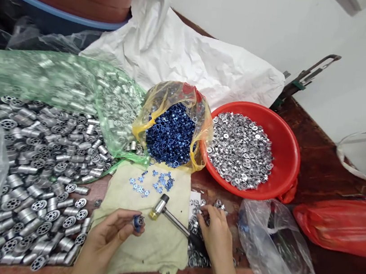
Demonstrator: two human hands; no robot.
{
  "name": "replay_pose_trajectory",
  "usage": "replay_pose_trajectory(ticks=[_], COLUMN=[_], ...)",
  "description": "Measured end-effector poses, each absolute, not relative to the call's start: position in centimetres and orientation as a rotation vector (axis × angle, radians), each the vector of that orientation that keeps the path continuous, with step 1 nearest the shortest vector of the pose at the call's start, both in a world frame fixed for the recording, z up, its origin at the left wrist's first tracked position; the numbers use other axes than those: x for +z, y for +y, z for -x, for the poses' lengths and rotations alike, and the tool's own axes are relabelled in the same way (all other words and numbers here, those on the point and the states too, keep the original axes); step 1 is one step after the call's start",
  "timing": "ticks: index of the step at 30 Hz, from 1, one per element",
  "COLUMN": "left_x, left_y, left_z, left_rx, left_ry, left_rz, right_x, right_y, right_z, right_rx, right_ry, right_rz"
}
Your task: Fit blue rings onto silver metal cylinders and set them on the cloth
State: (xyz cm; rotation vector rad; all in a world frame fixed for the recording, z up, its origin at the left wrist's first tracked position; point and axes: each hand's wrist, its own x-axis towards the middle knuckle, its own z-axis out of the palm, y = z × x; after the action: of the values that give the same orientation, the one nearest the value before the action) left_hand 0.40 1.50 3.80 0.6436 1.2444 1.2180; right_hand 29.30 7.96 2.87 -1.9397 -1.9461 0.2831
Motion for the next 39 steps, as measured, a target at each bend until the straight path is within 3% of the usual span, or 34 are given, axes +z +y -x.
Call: replay_pose_trajectory(ticks=[4,8,11,39], left_x=[3.9,3.7,3.4,2.8], left_y=[1.5,1.5,1.5,0.4], left_z=[-0.7,-0.6,-0.3,-1.1], left_rx=[1.216,1.217,1.192,1.309], left_ry=[1.215,1.166,1.1,1.209], left_rz=[-0.632,-0.686,-0.736,-0.754], right_x=[5.0,6.2,5.8,4.8], right_y=[6.2,4.2,3.7,3.2], right_z=[-25.5,-18.7,-15.5,-15.1], right_rx=[0.351,0.904,1.074,0.916], right_ry=[-1.88,-1.627,-1.504,-1.554], right_rz=[1.737,1.243,1.119,1.046])
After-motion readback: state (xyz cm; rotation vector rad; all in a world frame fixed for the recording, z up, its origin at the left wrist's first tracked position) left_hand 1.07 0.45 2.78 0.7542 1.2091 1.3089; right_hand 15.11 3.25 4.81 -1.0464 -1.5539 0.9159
